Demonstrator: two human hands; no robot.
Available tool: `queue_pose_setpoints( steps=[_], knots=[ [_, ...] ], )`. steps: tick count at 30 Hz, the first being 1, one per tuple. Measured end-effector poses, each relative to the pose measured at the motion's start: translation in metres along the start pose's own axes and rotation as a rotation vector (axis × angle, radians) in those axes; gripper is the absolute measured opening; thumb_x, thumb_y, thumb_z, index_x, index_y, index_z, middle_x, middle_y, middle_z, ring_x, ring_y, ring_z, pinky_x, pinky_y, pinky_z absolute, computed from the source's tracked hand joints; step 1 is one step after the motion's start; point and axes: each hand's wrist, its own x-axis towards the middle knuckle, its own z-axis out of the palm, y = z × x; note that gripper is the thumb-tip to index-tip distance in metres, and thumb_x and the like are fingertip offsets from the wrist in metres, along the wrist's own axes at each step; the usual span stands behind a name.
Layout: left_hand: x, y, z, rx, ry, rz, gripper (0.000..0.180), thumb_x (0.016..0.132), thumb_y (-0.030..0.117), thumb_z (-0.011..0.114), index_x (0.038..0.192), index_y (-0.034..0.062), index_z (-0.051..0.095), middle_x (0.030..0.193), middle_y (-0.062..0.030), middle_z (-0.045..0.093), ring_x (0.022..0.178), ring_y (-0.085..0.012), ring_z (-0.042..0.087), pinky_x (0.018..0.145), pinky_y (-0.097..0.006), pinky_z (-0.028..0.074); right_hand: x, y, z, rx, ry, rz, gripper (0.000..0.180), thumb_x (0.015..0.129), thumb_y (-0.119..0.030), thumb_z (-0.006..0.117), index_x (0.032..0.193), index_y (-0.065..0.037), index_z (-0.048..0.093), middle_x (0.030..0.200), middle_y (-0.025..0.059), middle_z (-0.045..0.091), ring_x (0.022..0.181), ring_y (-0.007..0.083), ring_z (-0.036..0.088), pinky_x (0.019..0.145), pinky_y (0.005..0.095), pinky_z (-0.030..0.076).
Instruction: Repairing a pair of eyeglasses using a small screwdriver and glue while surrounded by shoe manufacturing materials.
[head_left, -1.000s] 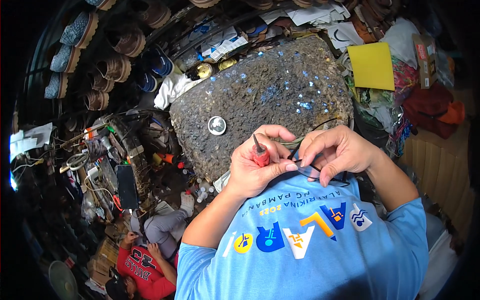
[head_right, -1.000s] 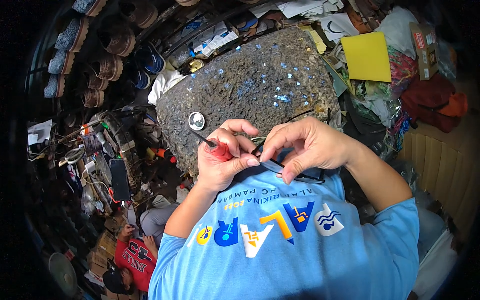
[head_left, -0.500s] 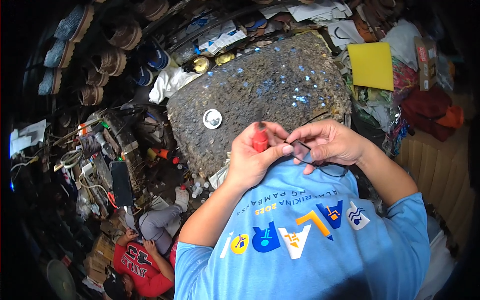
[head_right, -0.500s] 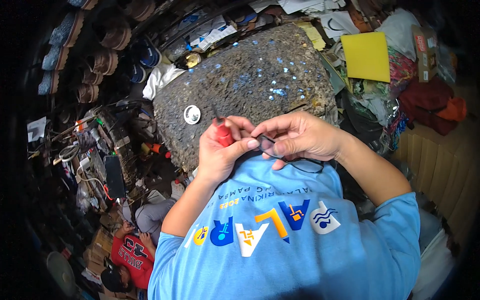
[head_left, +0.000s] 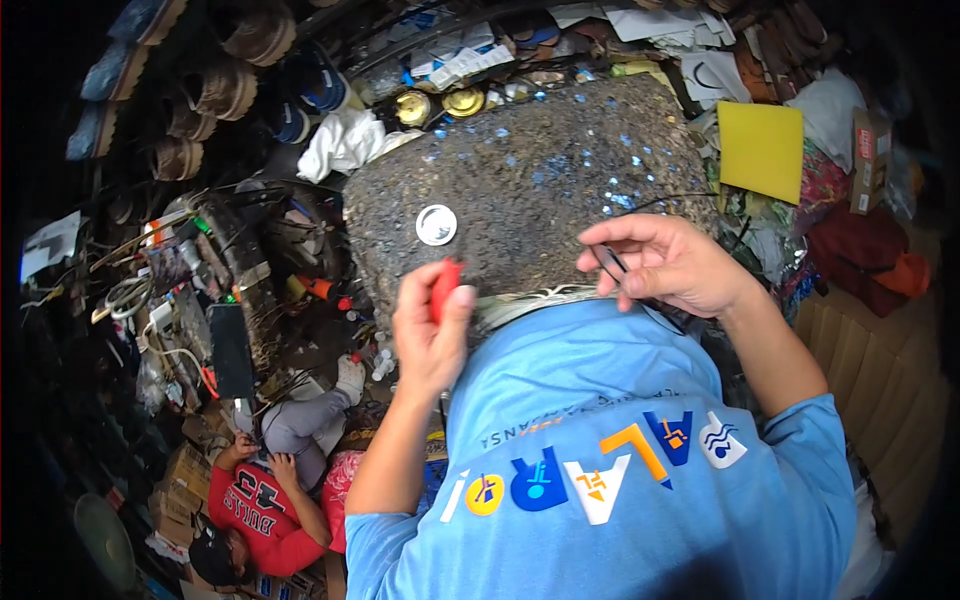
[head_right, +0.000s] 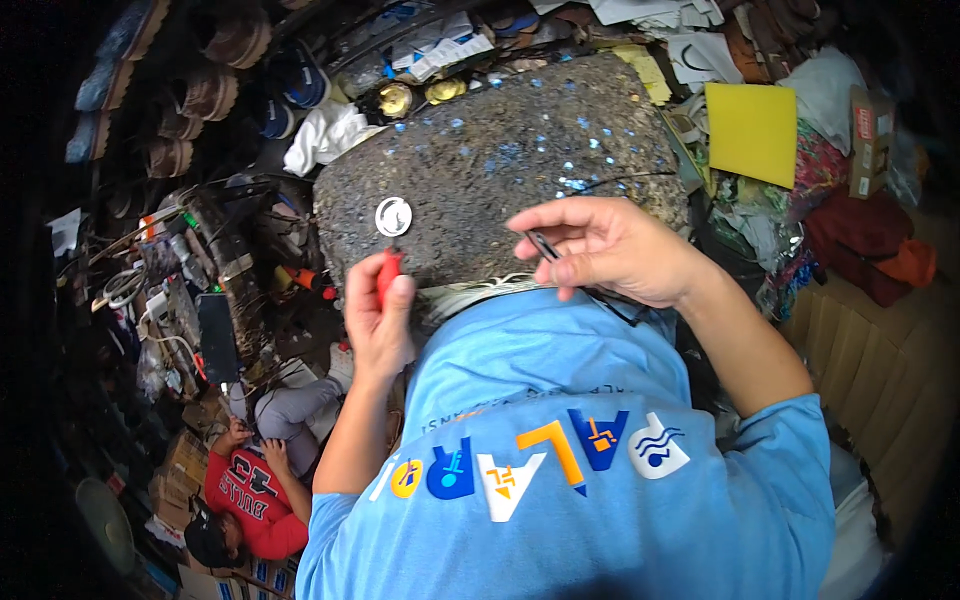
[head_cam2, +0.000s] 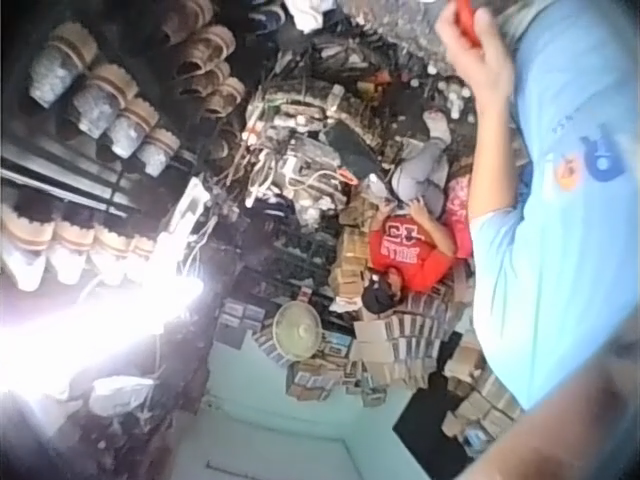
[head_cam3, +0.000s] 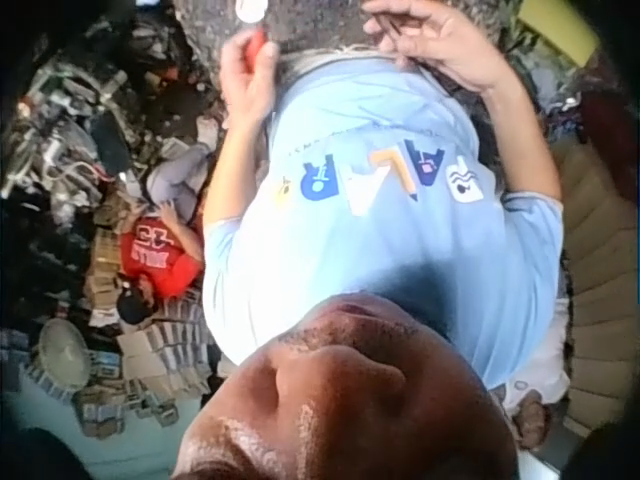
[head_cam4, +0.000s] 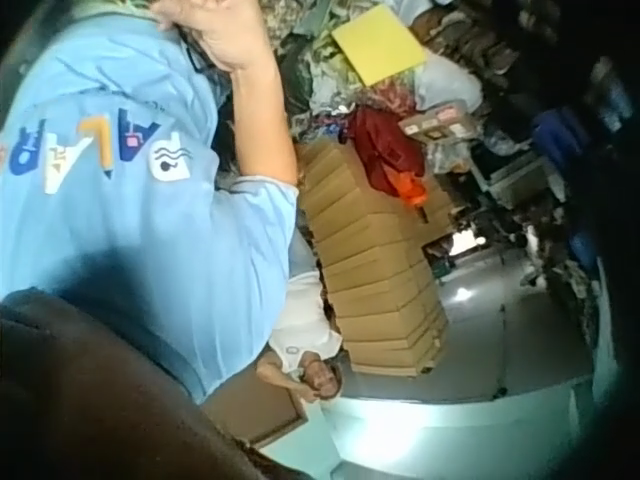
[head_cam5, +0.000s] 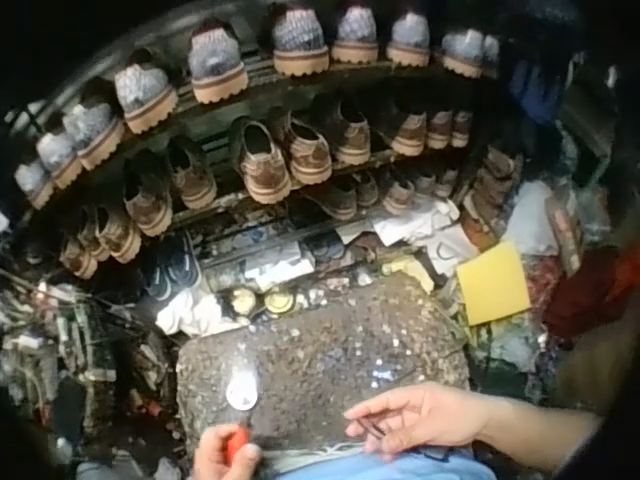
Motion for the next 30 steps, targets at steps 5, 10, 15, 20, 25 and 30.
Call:
queue_pose_setpoints(
  steps=[5,10,15,20,25,30],
  knots=[
    [-0.016,-0.003,-0.026,0.110,-0.025,0.035,0.033,0.093,0.013,0.060,0.122,-0.0016,0.052,0.105,-0.0038,0.054,0.094,-0.0110,0.049,0.088,-0.025,0.040,0.011,0.012,0.001,-0.063,0.091,-0.031,0.050,0.090,-0.006,0.065,0.137,0.000,0.049,0.113,0.0052,0.059,0.089,0.0072,0.058,0.076,0.0231,0.052],
    [-0.017,-0.009,-0.024,0.124,0.134,0.169,0.038,0.087,0.006,0.069,0.121,-0.0036,0.055,0.105,-0.0062,0.060,0.093,-0.0126,0.057,0.086,-0.025,0.044,0.014,0.021,-0.003,-0.086,0.164,-0.007,0.050,0.092,-0.008,0.062,0.139,-0.001,0.046,0.114,0.0059,0.060,0.087,0.0068,0.057,0.074,0.0229,0.051],
    [-0.019,-0.029,-0.023,-0.421,0.313,0.155,0.039,0.080,0.005,0.076,0.113,-0.0004,0.055,0.104,-0.0120,0.062,0.086,-0.0175,0.062,0.078,-0.029,0.052,0.011,0.021,0.003,0.022,0.193,0.028,0.050,0.093,-0.009,0.061,0.140,-0.001,0.046,0.116,0.0072,0.060,0.090,0.0074,0.057,0.075,0.0229,0.050],
    [-0.003,-0.010,-0.017,-0.786,0.278,0.152,0.039,0.084,0.012,0.072,0.116,-0.0001,0.054,0.098,-0.0138,0.063,0.081,-0.0172,0.058,0.071,-0.035,0.049,0.013,0.028,0.006,-0.050,0.174,-0.016,0.049,0.093,-0.010,0.061,0.139,-0.001,0.046,0.115,0.0065,0.060,0.090,0.0076,0.057,0.075,0.0226,0.050],
    [0.003,-0.015,-0.017,-0.617,0.427,0.084,0.030,0.091,0.018,0.066,0.111,-0.0017,0.057,0.083,-0.0116,0.066,0.061,-0.0136,0.059,0.058,-0.030,0.051,0.018,0.029,0.006,-0.033,0.199,0.020,0.051,0.093,-0.010,0.061,0.140,0.001,0.044,0.114,0.0068,0.060,0.089,0.0080,0.058,0.074,0.0211,0.050],
    [0.012,-0.018,-0.005,-0.384,0.639,0.121,0.021,0.093,0.017,0.064,0.100,-0.0023,0.060,0.082,-0.0132,0.068,0.060,-0.0137,0.063,0.049,-0.022,0.050,0.021,0.025,0.009,-0.024,0.231,0.056,0.051,0.093,-0.011,0.061,0.139,0.003,0.045,0.105,0.0028,0.060,0.083,0.0065,0.056,0.069,0.0202,0.050]
  ],
)
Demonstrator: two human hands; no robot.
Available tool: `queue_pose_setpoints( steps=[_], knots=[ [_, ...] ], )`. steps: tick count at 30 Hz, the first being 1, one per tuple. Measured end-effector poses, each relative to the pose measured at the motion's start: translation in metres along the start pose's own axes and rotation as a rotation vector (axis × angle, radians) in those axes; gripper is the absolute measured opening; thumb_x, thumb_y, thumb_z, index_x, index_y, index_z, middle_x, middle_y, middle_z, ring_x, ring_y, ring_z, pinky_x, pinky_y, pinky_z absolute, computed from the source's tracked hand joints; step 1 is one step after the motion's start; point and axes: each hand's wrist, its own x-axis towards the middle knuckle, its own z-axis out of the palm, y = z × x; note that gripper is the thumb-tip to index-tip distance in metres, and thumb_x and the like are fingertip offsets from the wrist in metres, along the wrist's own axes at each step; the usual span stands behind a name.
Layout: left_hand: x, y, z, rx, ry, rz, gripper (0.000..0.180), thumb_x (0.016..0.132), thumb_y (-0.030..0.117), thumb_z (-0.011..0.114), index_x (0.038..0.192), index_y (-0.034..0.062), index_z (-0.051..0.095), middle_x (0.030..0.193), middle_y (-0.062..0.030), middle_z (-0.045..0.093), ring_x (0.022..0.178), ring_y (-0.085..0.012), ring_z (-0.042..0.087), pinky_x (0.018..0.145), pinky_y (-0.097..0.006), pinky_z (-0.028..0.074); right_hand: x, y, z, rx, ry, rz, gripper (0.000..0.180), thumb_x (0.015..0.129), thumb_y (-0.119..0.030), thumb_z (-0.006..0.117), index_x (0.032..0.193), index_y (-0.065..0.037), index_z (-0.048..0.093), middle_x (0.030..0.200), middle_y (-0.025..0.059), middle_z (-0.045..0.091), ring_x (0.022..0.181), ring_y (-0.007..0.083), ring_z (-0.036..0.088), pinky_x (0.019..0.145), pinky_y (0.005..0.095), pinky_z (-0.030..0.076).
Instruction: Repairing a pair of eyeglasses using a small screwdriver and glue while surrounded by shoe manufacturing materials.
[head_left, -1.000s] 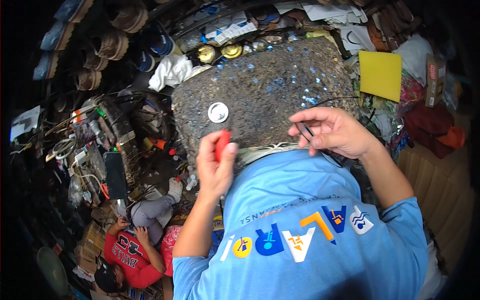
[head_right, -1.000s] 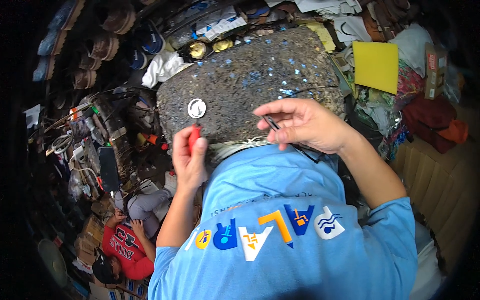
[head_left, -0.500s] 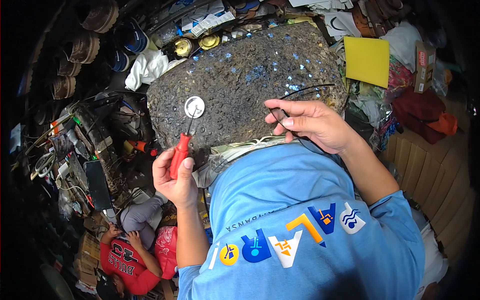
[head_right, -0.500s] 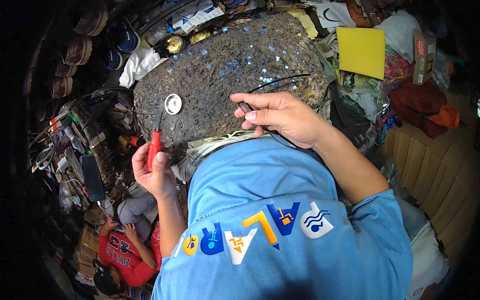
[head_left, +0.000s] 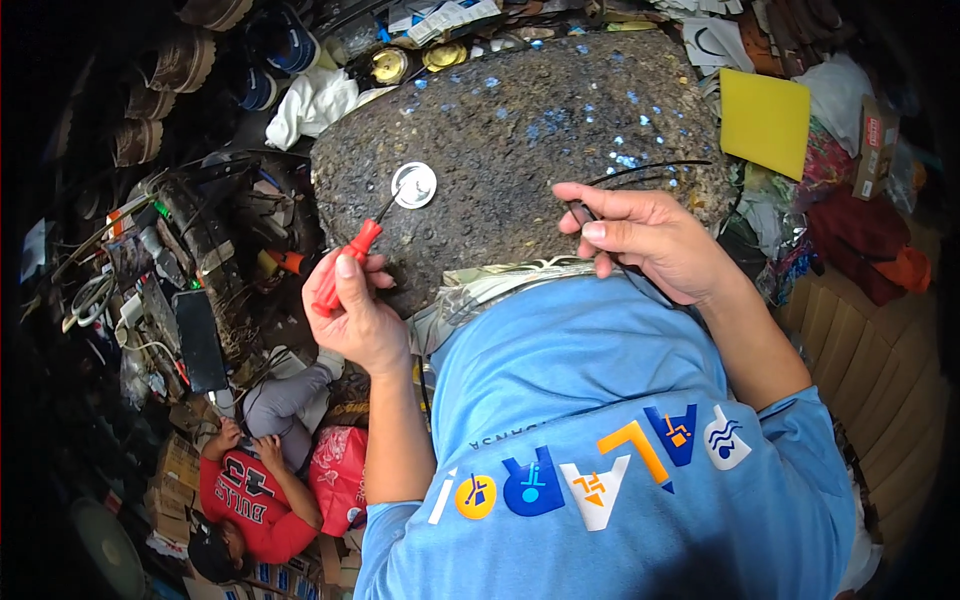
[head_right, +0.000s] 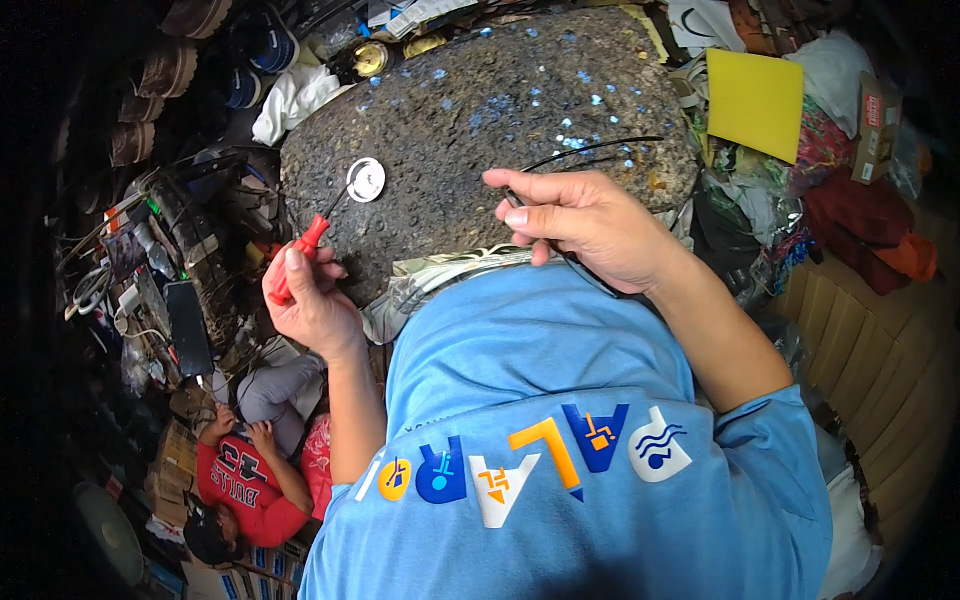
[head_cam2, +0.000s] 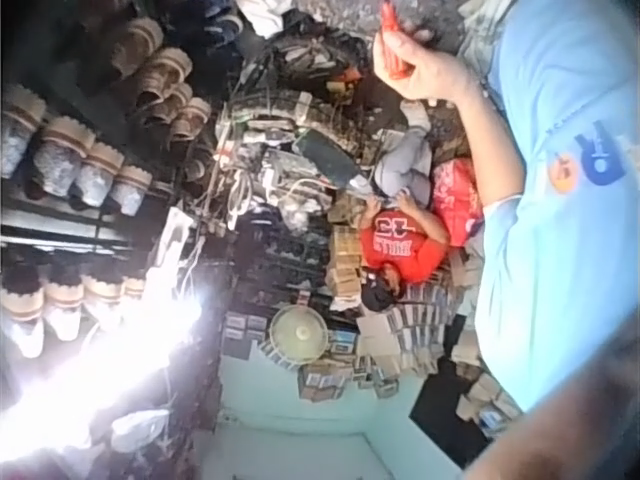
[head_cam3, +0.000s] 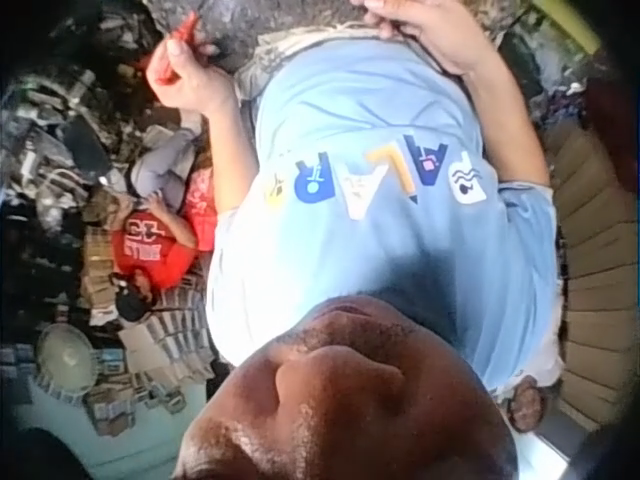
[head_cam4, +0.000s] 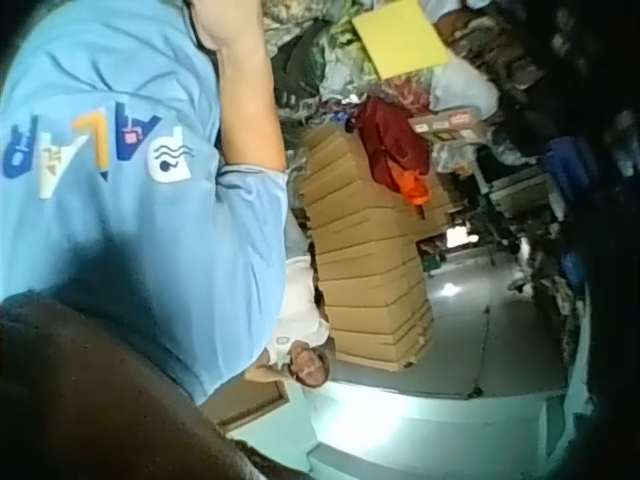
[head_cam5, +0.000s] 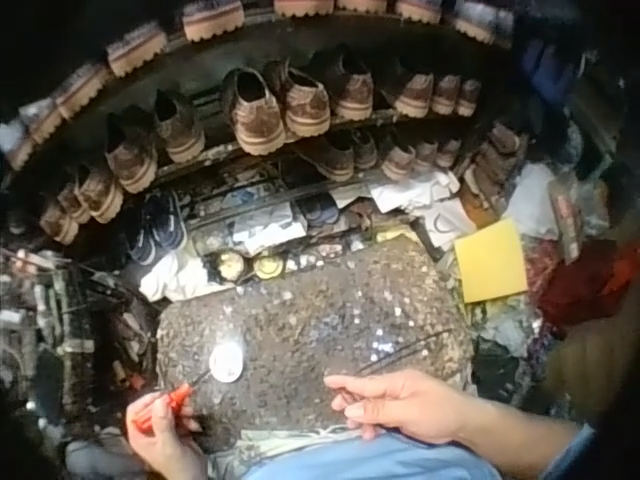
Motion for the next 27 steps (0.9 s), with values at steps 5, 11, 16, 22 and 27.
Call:
queue_pose_setpoints(
  steps=[5,11,16,22,27],
  knots=[
    [-0.001,-0.006,0.002,0.091,0.021,0.048,0.020,0.092,0.016,0.066,0.100,-0.0012,0.059,0.081,-0.0104,0.067,0.062,-0.0117,0.062,0.050,-0.022,0.048,0.001,-0.001,0.001,-0.001,0.007,0.017,0.049,0.093,-0.011,0.061,0.138,0.001,0.047,0.106,0.0033,0.059,0.083,0.0072,0.057,0.069,0.0202,0.050],
    [0.001,-0.006,0.012,0.204,0.013,0.029,0.023,0.092,0.020,0.067,0.100,-0.0005,0.059,0.081,-0.0095,0.068,0.063,-0.0091,0.060,0.053,-0.020,0.046,0.002,-0.001,0.002,0.018,0.030,0.015,0.049,0.093,-0.011,0.060,0.139,0.001,0.046,0.108,0.0045,0.058,0.084,0.0072,0.055,0.070,0.0204,0.048],
    [0.003,-0.008,0.011,0.227,-0.010,0.013,0.024,0.092,0.020,0.067,0.100,-0.0003,0.059,0.081,-0.0089,0.068,0.063,-0.0087,0.060,0.053,-0.020,0.046,0.003,0.000,0.002,-0.005,0.017,0.013,0.050,0.093,-0.012,0.061,0.139,0.001,0.046,0.108,0.0043,0.058,0.084,0.0068,0.055,0.069,0.0200,0.048],
    [0.004,-0.010,0.013,0.229,-0.003,0.012,0.024,0.092,0.021,0.067,0.100,-0.0003,0.059,0.083,-0.0089,0.069,0.064,-0.0090,0.061,0.054,-0.020,0.046,0.004,0.003,0.002,-0.032,0.026,0.013,0.050,0.093,-0.013,0.062,0.138,0.001,0.047,0.108,0.0032,0.058,0.083,0.0062,0.054,0.068,0.0196,0.047],
    [0.002,-0.002,0.012,0.213,0.040,-0.007,0.023,0.092,0.020,0.067,0.101,-0.0001,0.060,0.084,-0.0103,0.069,0.064,-0.0095,0.061,0.055,-0.020,0.047,0.004,0.002,0.006,-0.042,0.036,0.008,0.050,0.093,-0.014,0.062,0.138,0.002,0.047,0.103,0.0010,0.058,0.081,0.0052,0.053,0.067,0.0193,0.046]
  ],
)
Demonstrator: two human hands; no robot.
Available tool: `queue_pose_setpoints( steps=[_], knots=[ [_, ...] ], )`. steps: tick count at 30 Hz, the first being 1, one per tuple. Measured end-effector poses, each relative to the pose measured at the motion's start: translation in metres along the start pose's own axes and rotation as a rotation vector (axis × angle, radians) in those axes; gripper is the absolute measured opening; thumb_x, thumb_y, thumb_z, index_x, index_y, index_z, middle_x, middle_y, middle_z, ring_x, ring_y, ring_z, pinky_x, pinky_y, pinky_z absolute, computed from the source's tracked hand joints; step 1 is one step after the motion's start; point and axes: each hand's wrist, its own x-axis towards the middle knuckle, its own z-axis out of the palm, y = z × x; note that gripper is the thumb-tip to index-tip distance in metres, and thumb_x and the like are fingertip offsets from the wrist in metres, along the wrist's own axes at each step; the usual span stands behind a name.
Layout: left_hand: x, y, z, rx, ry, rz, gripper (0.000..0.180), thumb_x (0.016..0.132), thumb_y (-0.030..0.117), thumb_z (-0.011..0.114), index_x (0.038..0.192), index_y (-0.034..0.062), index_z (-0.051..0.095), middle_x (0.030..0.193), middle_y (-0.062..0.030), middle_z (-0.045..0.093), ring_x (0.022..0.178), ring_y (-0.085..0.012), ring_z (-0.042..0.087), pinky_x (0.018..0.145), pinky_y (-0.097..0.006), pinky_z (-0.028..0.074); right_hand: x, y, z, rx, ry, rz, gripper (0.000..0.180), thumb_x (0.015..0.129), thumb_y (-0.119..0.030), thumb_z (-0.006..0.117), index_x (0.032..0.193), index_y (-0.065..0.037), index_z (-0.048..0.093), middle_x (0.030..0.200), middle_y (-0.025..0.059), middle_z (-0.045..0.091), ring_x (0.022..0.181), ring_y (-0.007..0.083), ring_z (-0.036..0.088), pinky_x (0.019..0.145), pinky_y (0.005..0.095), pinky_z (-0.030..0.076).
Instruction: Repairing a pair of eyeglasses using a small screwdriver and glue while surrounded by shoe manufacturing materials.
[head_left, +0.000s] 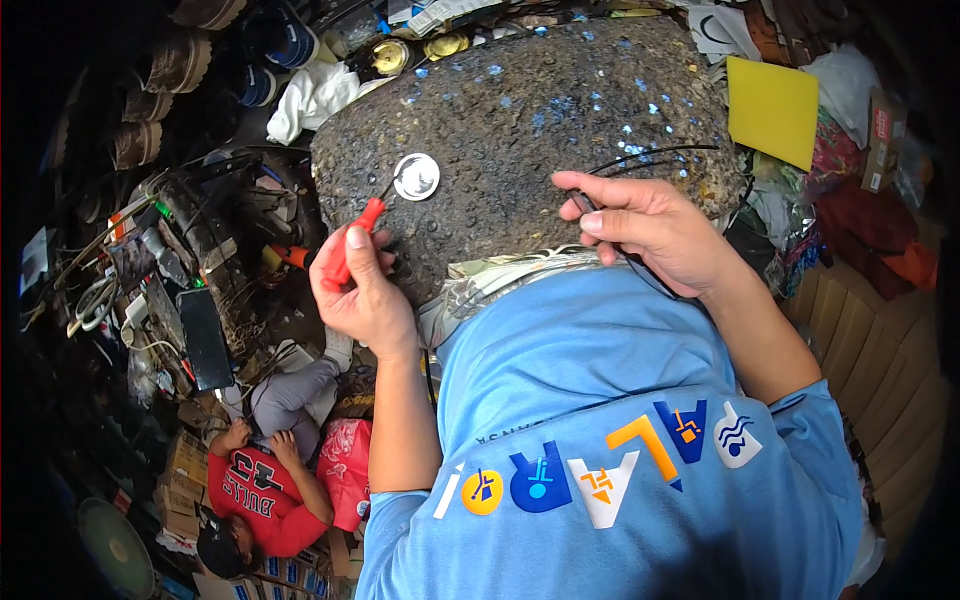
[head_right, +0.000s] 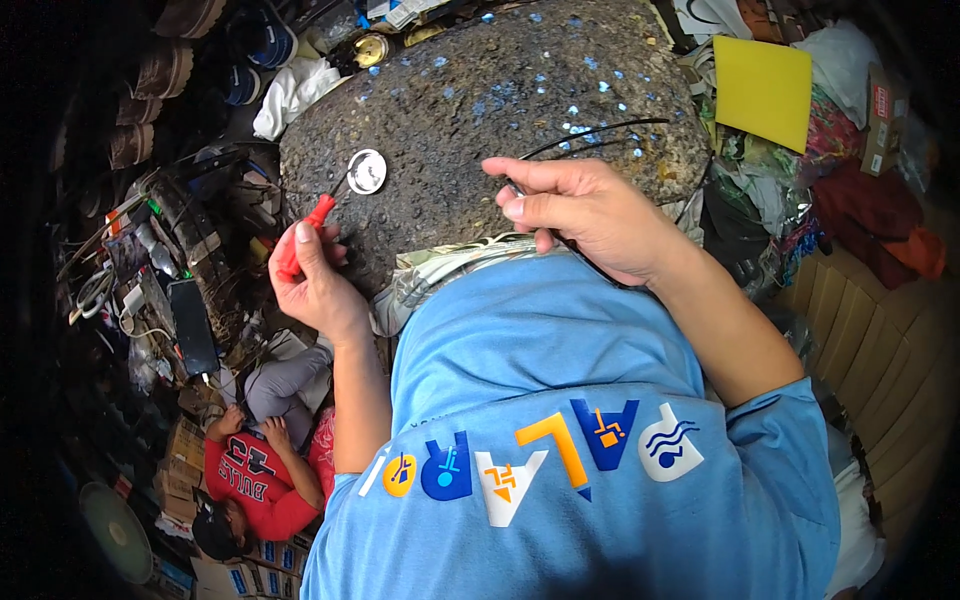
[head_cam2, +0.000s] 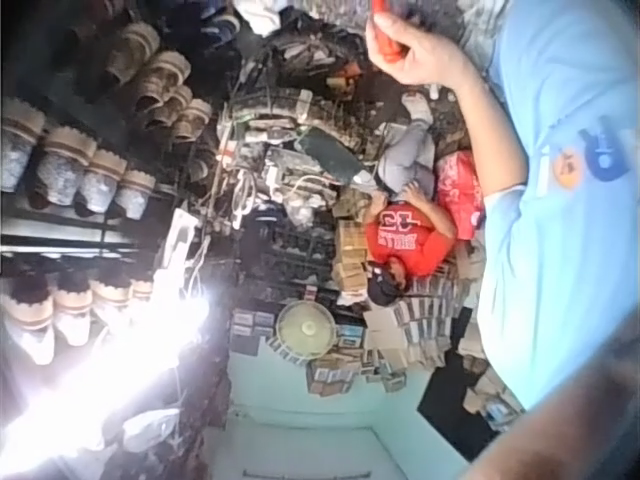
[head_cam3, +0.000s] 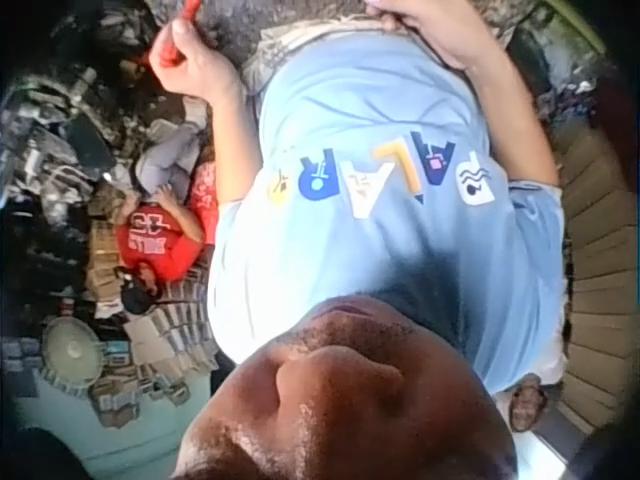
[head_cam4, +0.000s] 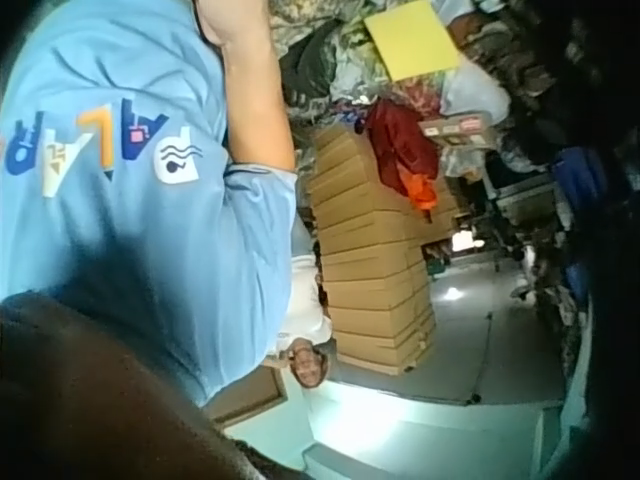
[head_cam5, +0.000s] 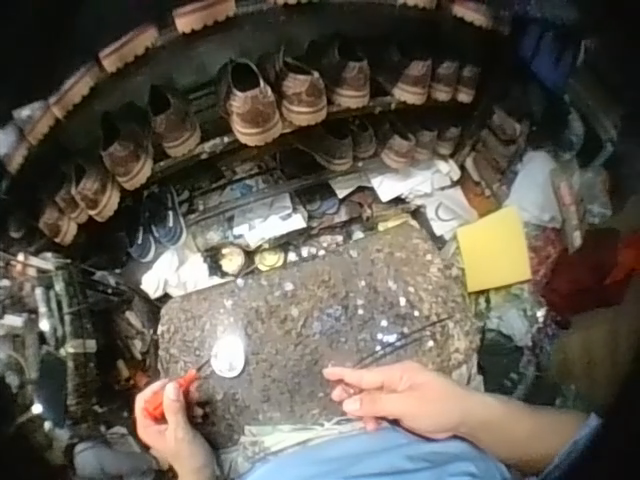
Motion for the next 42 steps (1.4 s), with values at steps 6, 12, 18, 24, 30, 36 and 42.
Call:
queue_pose_setpoints(
  steps=[6,12,18,24,30,36,42],
  knots=[
    [-0.014,0.036,0.000,-0.330,-0.153,-0.113,0.022,0.091,0.015,0.064,0.104,0.0000,0.054,0.076,-0.0116,0.065,0.057,-0.0126,0.059,0.049,-0.020,0.047,0.000,0.005,0.000,-0.088,0.004,-0.053,0.050,0.092,-0.014,0.063,0.138,0.000,0.048,0.097,-0.0027,0.058,0.077,0.0023,0.051,0.066,0.0177,0.044],
    [-0.049,0.067,0.007,-0.232,-0.354,-0.142,0.028,0.082,0.012,0.071,0.099,0.0000,0.053,0.084,-0.0092,0.061,0.067,-0.0135,0.062,0.059,-0.022,0.055,-0.001,0.003,0.004,-0.180,0.010,-0.075,0.050,0.089,-0.012,0.064,0.136,-0.001,0.051,0.094,-0.0028,0.059,0.074,0.0029,0.050,0.066,0.0194,0.043],
    [-0.054,0.060,0.012,-0.197,-0.403,-0.124,0.024,0.083,0.010,0.071,0.097,0.0001,0.055,0.085,-0.0089,0.062,0.067,-0.0119,0.061,0.059,-0.022,0.054,0.001,0.007,0.000,-0.227,-0.019,-0.087,0.050,0.088,-0.010,0.065,0.136,-0.005,0.052,0.107,0.0017,0.059,0.072,0.0039,0.049,0.066,0.0195,0.042],
    [-0.055,0.055,0.012,-0.118,-0.422,-0.031,0.023,0.083,0.008,0.071,0.098,-0.0012,0.055,0.084,-0.0098,0.063,0.064,-0.0116,0.059,0.059,-0.022,0.049,0.002,0.010,-0.001,-0.231,-0.013,-0.094,0.051,0.088,-0.011,0.065,0.137,-0.005,0.052,0.106,0.0011,0.058,0.072,0.0037,0.048,0.065,0.0192,0.041],
    [-0.056,0.055,0.012,-0.097,-0.437,0.002,0.023,0.084,0.008,0.071,0.098,-0.0011,0.055,0.082,-0.0098,0.062,0.063,-0.0120,0.058,0.059,-0.022,0.048,0.002,0.009,-0.001,-0.210,-0.039,-0.075,0.052,0.088,-0.010,0.066,0.137,-0.006,0.052,0.103,-0.0006,0.057,0.075,0.0027,0.047,0.067,0.0184,0.040],
    [-0.056,0.056,0.012,-0.088,-0.446,-0.009,0.023,0.084,0.008,0.071,0.097,-0.0009,0.055,0.081,-0.0095,0.062,0.062,-0.0116,0.057,0.058,-0.022,0.047,0.002,0.011,-0.001,-0.246,-0.017,-0.098,0.051,0.088,-0.008,0.066,0.137,-0.004,0.052,0.101,-0.0009,0.056,0.080,0.0036,0.047,0.071,0.0191,0.039],
    [-0.055,0.055,0.011,-0.051,-0.465,0.043,0.023,0.084,0.007,0.071,0.098,-0.0013,0.055,0.081,-0.0094,0.062,0.062,-0.0114,0.057,0.058,-0.021,0.047,0.003,0.011,-0.002,-0.312,-0.027,-0.107,0.051,0.087,-0.009,0.066,0.136,-0.003,0.052,0.097,-0.0006,0.054,0.086,0.0051,0.048,0.077,0.0204,0.040]
  ],
)
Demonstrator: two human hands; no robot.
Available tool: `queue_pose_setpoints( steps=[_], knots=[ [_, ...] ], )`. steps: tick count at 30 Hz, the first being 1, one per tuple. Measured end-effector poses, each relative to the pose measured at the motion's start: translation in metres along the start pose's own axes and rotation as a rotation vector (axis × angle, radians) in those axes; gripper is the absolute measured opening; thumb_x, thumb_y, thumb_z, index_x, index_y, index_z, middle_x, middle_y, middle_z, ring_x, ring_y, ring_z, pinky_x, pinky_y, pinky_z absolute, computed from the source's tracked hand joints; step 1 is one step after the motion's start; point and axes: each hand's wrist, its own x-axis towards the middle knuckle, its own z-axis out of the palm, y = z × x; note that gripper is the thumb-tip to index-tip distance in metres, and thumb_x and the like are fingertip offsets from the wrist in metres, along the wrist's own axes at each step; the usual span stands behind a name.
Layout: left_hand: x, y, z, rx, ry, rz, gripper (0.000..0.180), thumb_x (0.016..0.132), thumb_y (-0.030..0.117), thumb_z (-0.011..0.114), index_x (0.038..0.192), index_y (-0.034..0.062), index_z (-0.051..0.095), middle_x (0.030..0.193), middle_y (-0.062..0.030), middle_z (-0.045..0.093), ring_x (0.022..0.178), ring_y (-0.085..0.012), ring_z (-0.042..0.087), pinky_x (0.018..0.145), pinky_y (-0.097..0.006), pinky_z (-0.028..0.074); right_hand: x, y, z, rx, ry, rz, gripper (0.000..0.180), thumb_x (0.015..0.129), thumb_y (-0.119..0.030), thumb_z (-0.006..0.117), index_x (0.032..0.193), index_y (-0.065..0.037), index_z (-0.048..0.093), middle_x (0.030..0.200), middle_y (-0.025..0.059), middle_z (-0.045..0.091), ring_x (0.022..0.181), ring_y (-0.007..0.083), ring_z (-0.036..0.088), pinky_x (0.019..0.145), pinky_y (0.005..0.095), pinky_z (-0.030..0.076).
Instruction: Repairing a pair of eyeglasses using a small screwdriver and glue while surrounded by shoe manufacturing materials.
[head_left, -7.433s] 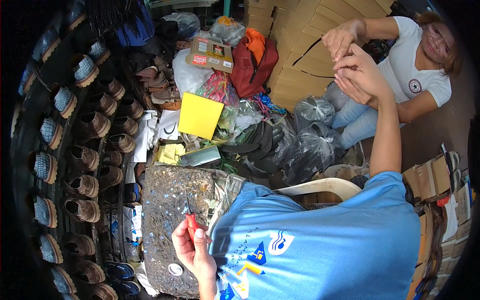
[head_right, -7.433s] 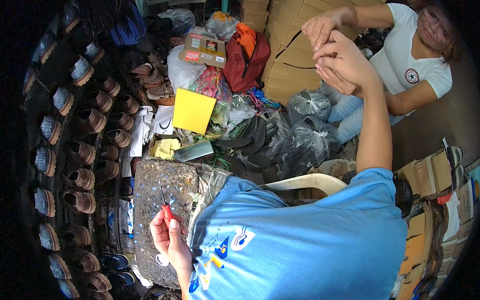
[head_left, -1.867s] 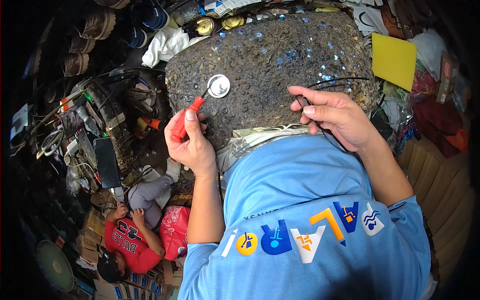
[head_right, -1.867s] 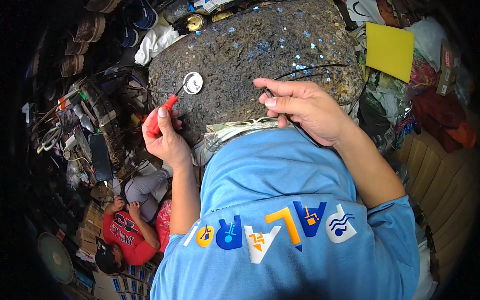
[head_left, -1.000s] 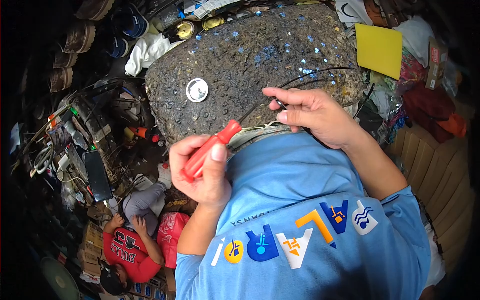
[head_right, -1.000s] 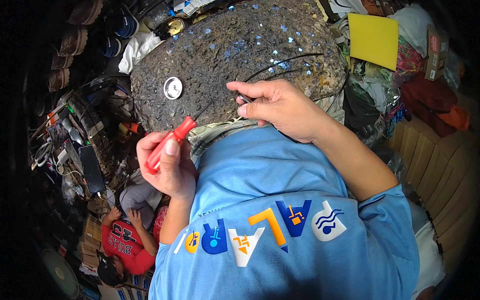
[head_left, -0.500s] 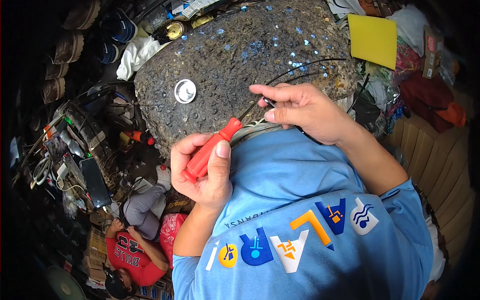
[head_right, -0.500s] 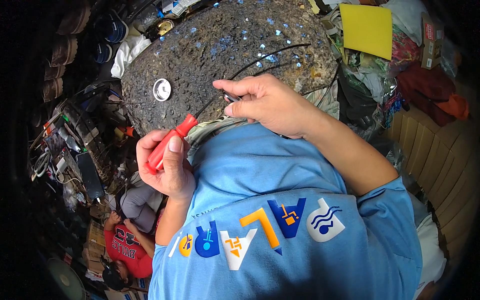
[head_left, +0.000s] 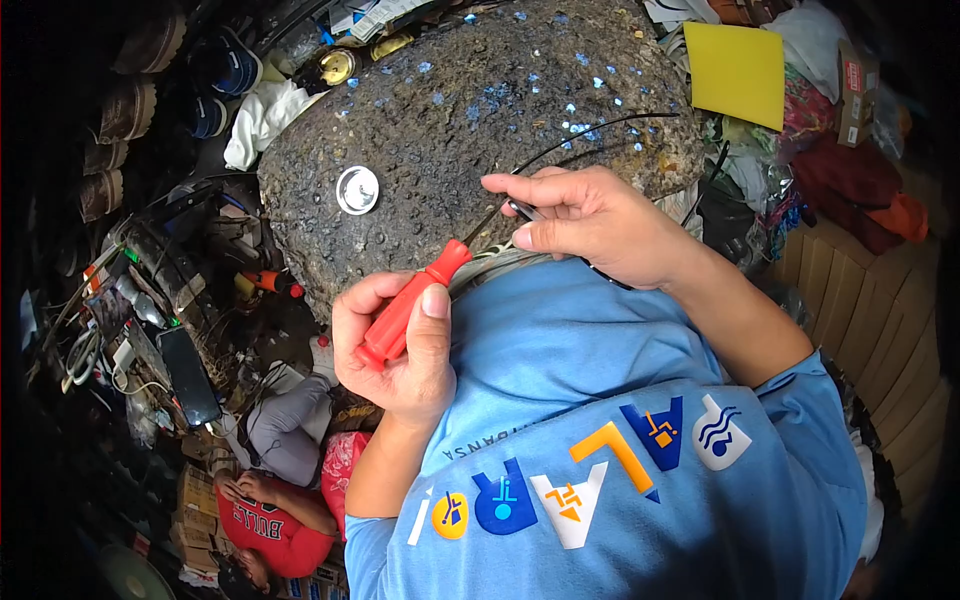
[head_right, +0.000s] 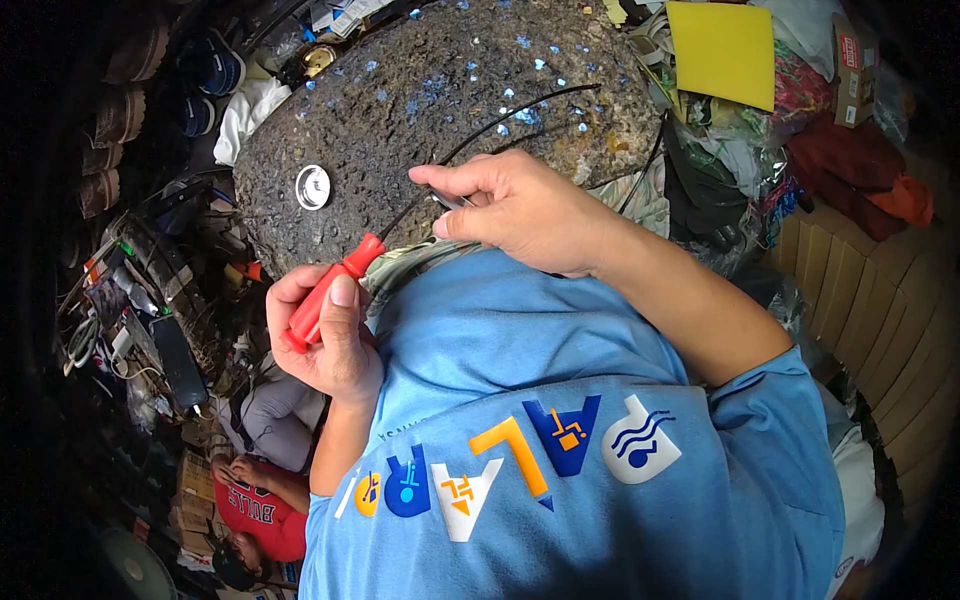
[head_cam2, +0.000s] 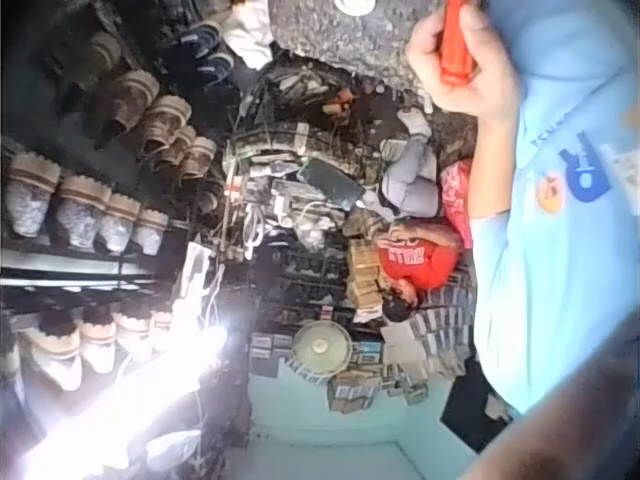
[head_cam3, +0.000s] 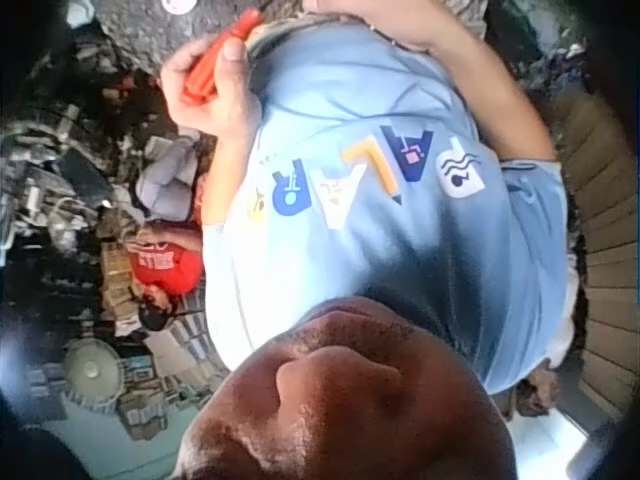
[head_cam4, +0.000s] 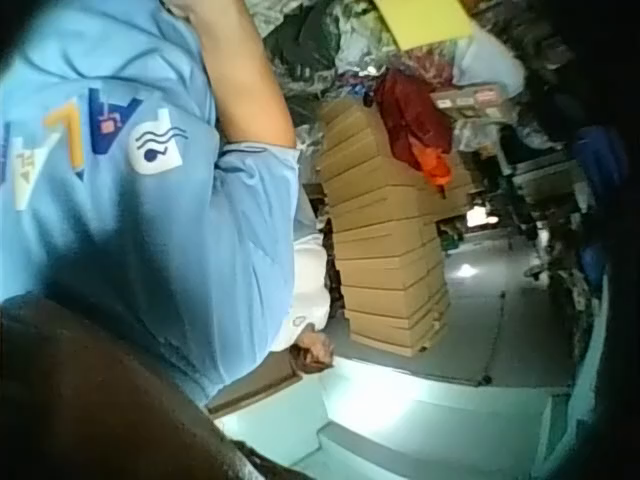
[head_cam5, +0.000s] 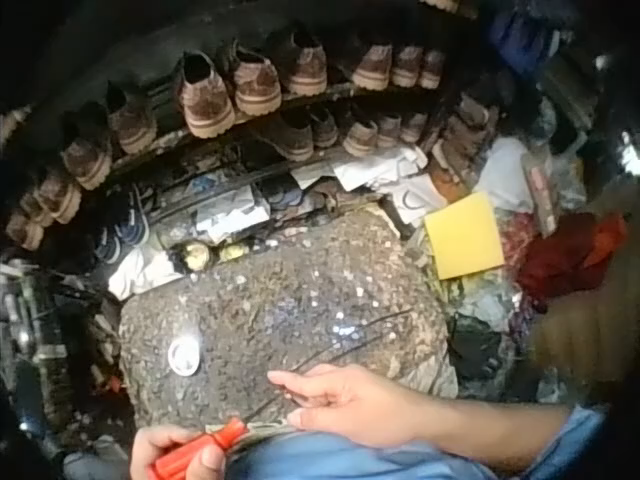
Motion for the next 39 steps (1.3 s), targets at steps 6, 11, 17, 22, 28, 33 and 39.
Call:
queue_pose_setpoints(
  steps=[6,11,17,22,28,33,39],
  knots=[
    [-0.003,0.002,-0.001,-0.024,-0.022,-0.041,0.025,0.083,0.007,0.075,0.098,-0.0014,0.056,0.089,-0.0095,0.065,0.076,-0.0108,0.059,0.072,-0.023,0.048,0.001,0.005,-0.001,0.034,0.000,-0.024,0.051,0.087,-0.008,0.066,0.136,-0.002,0.052,0.098,-0.0001,0.053,0.091,0.0057,0.049,0.082,0.0210,0.040],
    [-0.004,0.002,-0.003,-0.022,-0.028,-0.025,0.026,0.083,0.007,0.075,0.099,-0.0017,0.056,0.090,-0.0104,0.065,0.079,-0.0122,0.061,0.075,-0.024,0.049,0.000,0.004,-0.001,0.038,-0.003,-0.016,0.051,0.088,-0.008,0.066,0.136,-0.002,0.052,0.098,0.0001,0.053,0.091,0.0059,0.050,0.082,0.0212,0.041],
    [-0.004,0.003,-0.002,0.013,-0.014,-0.025,0.027,0.082,0.007,0.075,0.100,-0.0018,0.056,0.090,-0.0092,0.064,0.078,-0.0117,0.060,0.074,-0.024,0.049,0.002,0.004,-0.001,0.032,-0.018,-0.026,0.050,0.088,-0.008,0.066,0.136,-0.002,0.052,0.097,0.0005,0.053,0.091,0.0059,0.050,0.081,0.0211,0.042],
    [-0.002,0.006,-0.010,-0.033,0.073,0.026,0.028,0.083,0.010,0.074,0.100,-0.0015,0.055,0.090,-0.0089,0.063,0.073,-0.0100,0.058,0.069,-0.023,0.048,0.002,0.003,0.002,0.071,-0.003,-0.036,0.050,0.088,-0.008,0.066,0.136,-0.003,0.052,0.096,-0.0011,0.054,0.087,0.0047,0.050,0.078,0.0203,0.042],
    [0.030,-0.017,-0.023,0.014,0.340,0.030,0.020,0.086,0.007,0.071,0.096,-0.0017,0.056,0.080,-0.0063,0.062,0.065,-0.0067,0.054,0.060,-0.018,0.043,0.001,-0.002,0.002,0.102,0.033,-0.020,0.051,0.087,-0.007,0.067,0.136,-0.005,0.053,0.095,-0.0028,0.055,0.076,0.0020,0.045,0.068,0.0186,0.039],
    [0.043,-0.047,-0.029,0.108,0.348,0.075,0.016,0.089,0.010,0.070,0.093,0.0002,0.059,0.077,-0.0025,0.061,0.062,-0.0051,0.053,0.055,-0.017,0.042,0.000,-0.001,0.002,0.081,0.033,0.012,0.051,0.087,-0.007,0.066,0.136,-0.006,0.053,0.102,0.0000,0.058,0.071,0.0026,0.046,0.065,0.0186,0.042],
    [0.048,-0.057,-0.033,0.135,0.344,0.094,0.016,0.089,0.010,0.070,0.094,-0.0003,0.059,0.078,-0.0024,0.062,0.064,-0.0051,0.054,0.058,-0.018,0.043,0.001,-0.002,0.004,0.104,0.035,0.014,0.051,0.087,-0.006,0.066,0.136,-0.006,0.053,0.105,0.0010,0.059,0.072,0.0028,0.048,0.066,0.0185,0.043]
  ],
)
